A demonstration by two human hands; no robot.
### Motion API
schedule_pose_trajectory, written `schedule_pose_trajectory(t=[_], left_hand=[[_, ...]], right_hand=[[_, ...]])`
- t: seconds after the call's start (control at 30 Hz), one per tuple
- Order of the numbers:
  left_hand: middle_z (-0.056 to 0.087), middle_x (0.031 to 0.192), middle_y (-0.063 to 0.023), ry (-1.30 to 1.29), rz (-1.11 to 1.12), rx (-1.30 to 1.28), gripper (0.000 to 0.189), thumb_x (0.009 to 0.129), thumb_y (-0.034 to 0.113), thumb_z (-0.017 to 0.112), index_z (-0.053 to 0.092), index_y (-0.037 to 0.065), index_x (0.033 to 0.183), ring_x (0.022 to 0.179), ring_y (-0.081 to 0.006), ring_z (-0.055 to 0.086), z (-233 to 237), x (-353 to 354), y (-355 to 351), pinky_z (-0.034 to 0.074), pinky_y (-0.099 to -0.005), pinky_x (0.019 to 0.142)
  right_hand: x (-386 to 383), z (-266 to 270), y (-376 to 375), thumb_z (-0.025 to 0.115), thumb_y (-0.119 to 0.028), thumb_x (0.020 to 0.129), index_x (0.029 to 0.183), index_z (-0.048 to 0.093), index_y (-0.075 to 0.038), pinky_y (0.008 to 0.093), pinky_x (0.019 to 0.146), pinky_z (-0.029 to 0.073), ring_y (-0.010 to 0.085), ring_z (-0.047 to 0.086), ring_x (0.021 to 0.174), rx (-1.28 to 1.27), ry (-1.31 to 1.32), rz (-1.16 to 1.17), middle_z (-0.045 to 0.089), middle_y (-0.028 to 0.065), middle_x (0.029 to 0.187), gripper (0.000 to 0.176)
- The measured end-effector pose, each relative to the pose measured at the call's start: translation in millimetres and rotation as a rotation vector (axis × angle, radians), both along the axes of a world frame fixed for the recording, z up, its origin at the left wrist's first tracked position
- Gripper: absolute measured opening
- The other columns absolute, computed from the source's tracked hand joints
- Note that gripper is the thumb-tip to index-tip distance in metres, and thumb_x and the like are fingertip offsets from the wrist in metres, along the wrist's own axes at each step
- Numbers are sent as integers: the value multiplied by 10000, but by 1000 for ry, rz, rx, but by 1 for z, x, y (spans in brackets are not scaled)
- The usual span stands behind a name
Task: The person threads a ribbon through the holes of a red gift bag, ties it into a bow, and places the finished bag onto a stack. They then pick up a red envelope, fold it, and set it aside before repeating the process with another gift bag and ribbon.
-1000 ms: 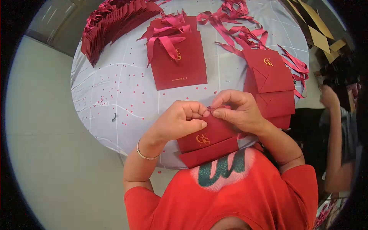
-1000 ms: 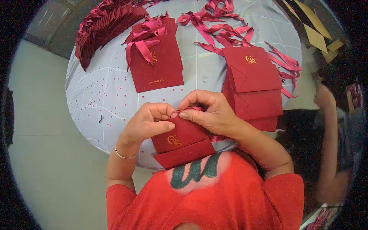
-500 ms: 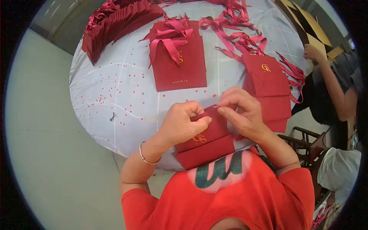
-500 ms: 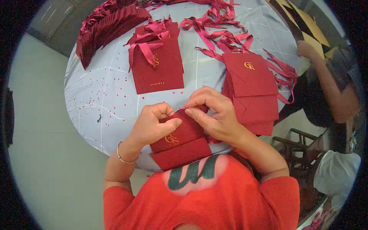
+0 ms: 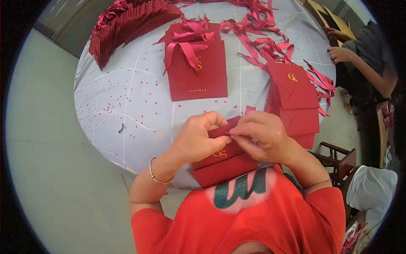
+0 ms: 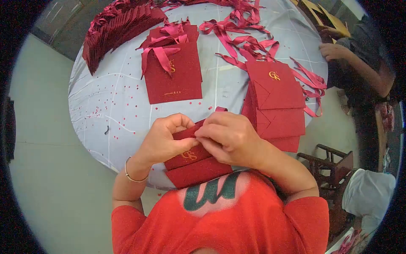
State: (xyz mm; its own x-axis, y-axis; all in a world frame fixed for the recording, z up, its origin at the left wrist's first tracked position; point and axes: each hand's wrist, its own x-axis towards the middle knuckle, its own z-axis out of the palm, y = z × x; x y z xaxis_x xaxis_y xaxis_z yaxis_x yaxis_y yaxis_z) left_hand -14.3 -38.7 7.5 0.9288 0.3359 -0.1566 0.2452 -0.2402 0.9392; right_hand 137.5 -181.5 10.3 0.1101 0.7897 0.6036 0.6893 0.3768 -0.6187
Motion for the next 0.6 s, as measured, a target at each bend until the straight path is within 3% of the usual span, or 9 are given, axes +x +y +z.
schedule_pose_trajectory(t=[0.17,0.37,0.6], left_hand=[[649,915,-29,11,6,-21,218,773,1,711,603,-25,961,881,-77,592,2,-1,-1,509,-246,778],[648,907,-33,29,16,-40,221,776,3,714,602,-30,963,880,-78,592,4,-1,-2,511,-248,778],[648,908,-38,19,11,28,216,776,11,714,605,-34,957,873,-75,588,1,-1,-2,509,-249,786]], right_hand=[[-2,4,-6,725,-11,660,814,638,-46,348,549,510,261,616,648,-74,-138,-54,602,90,756,181],[-6,3,-3,714,-4,664,806,634,-44,346,534,502,254,612,637,-49,-50,-43,597,83,741,168],[-8,5,-3,705,-7,675,789,620,-37,363,525,493,264,606,620,-79,-124,-96,587,90,728,146]])
